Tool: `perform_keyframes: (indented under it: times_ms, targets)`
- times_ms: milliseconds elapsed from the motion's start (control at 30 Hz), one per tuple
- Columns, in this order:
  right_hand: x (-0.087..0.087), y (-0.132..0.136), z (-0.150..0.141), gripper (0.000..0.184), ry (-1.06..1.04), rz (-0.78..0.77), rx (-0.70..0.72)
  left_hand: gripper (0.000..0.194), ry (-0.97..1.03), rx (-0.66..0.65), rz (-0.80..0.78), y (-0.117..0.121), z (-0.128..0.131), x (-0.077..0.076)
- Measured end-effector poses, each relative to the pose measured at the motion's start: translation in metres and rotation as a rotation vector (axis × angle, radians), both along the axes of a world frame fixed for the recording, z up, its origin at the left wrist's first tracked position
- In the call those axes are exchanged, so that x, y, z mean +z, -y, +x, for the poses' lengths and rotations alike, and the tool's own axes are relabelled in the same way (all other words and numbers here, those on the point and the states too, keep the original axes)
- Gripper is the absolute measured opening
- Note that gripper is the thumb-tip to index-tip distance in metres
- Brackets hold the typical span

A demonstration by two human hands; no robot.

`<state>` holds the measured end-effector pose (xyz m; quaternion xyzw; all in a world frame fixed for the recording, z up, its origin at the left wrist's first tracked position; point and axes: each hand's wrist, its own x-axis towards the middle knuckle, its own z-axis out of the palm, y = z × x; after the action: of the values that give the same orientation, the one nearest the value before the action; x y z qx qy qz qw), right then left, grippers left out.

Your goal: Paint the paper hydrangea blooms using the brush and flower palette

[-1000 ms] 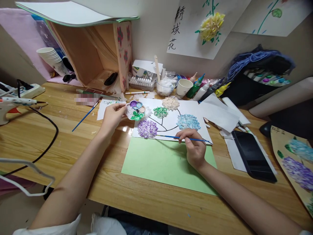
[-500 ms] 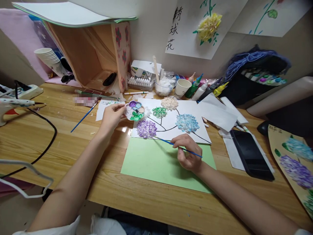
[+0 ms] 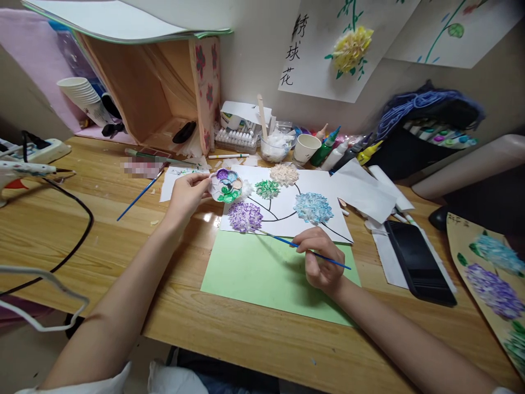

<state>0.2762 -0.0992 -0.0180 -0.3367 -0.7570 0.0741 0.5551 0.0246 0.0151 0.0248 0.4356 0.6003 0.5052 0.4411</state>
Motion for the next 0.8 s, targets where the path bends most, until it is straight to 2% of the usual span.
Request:
perform_keyframes:
  times_ms: [267,800]
  targets:
    - [-0.0018,-0.0026,-0.0020,0.019,0.006,-0.067,-0.018,0.019,-0.008,-0.019,0.007,0.0020,0.0005,0.0020]
    - [-0.0041,-0.0036,-0.0009,0.018,0.000,-0.051,0.014,0.021,0.003,-0.014,-0.012,0.0013,0.0016,0.0024]
